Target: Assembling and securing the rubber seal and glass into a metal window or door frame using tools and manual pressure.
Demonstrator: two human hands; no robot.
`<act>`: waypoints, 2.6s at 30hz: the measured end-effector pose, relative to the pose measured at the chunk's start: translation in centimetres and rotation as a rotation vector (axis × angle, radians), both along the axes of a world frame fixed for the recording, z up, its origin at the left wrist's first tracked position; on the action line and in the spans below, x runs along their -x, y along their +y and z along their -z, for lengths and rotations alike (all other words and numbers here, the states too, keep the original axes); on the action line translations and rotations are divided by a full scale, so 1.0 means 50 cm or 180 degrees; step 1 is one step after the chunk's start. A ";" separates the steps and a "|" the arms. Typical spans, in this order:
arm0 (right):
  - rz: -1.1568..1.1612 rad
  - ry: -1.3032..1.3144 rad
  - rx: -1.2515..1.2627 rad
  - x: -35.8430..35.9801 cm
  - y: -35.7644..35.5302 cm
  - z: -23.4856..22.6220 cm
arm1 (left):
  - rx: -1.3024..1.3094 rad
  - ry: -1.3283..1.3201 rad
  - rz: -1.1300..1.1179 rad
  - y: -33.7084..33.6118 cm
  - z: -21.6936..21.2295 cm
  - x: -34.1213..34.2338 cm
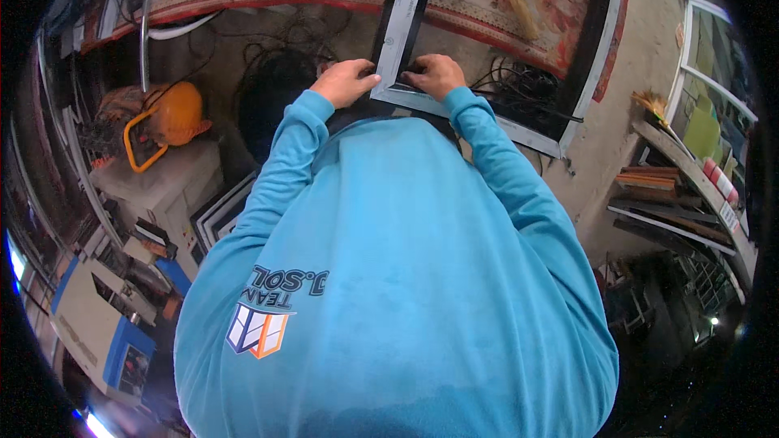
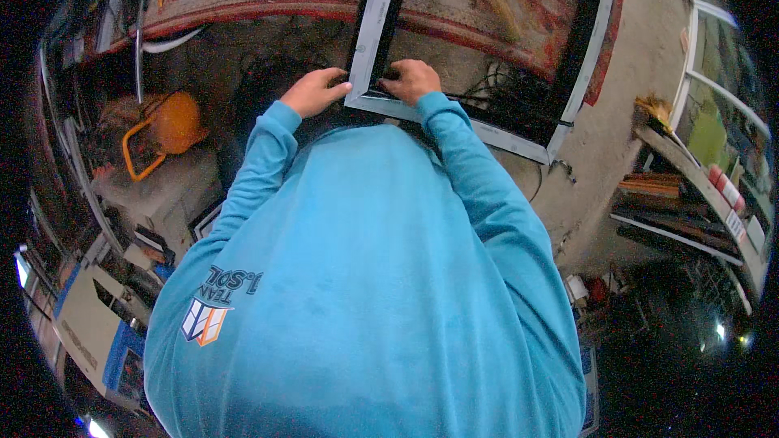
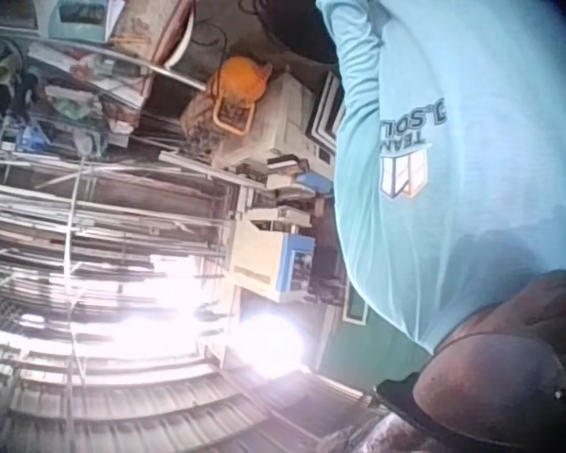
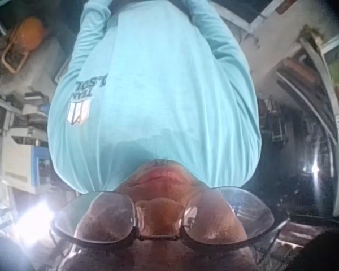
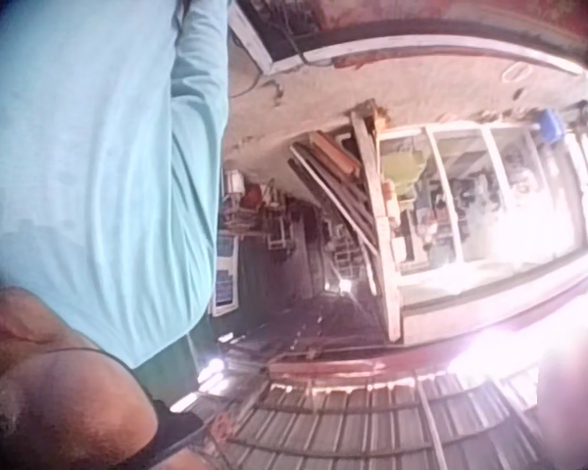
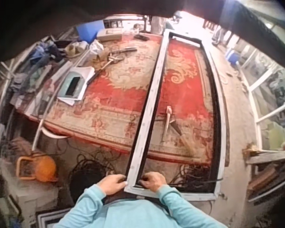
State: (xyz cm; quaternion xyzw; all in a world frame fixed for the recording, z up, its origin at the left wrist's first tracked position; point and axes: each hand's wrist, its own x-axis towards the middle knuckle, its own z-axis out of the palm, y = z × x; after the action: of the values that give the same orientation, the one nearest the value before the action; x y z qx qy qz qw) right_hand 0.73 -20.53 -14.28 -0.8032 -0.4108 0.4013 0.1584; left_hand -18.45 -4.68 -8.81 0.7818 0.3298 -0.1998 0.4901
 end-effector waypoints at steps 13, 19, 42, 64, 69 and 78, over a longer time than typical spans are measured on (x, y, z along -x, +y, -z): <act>0.0297 0.1025 -0.0093 -0.015 0.008 0.100 | -0.0027 0.0200 -0.0202 -0.031 -0.024 0.012; 0.0012 0.1012 -0.0065 -0.040 -0.008 0.102 | -0.0120 0.0145 -0.0181 -0.024 -0.008 0.028; 0.0310 0.0196 0.0881 -0.029 -0.036 -0.017 | -0.1096 -0.1276 0.0183 -0.072 -0.042 -0.125; 0.0527 -0.0089 0.0323 -0.030 -0.090 -0.030 | -0.1752 0.0194 0.3097 -0.064 0.031 -0.266; 0.0672 0.0006 0.0525 -0.037 -0.077 -0.042 | -0.1727 0.0348 0.3258 -0.069 0.018 -0.277; 0.0528 0.0151 0.0723 -0.034 -0.076 -0.035 | -0.1703 0.0567 0.3218 -0.095 0.006 -0.275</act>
State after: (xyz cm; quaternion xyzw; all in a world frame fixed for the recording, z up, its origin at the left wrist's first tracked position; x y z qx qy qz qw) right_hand 2.42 -24.31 -12.55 -0.8374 -0.2911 0.4496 0.1088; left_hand -4.72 -9.41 -9.13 0.9191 -0.0057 -0.3838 0.0895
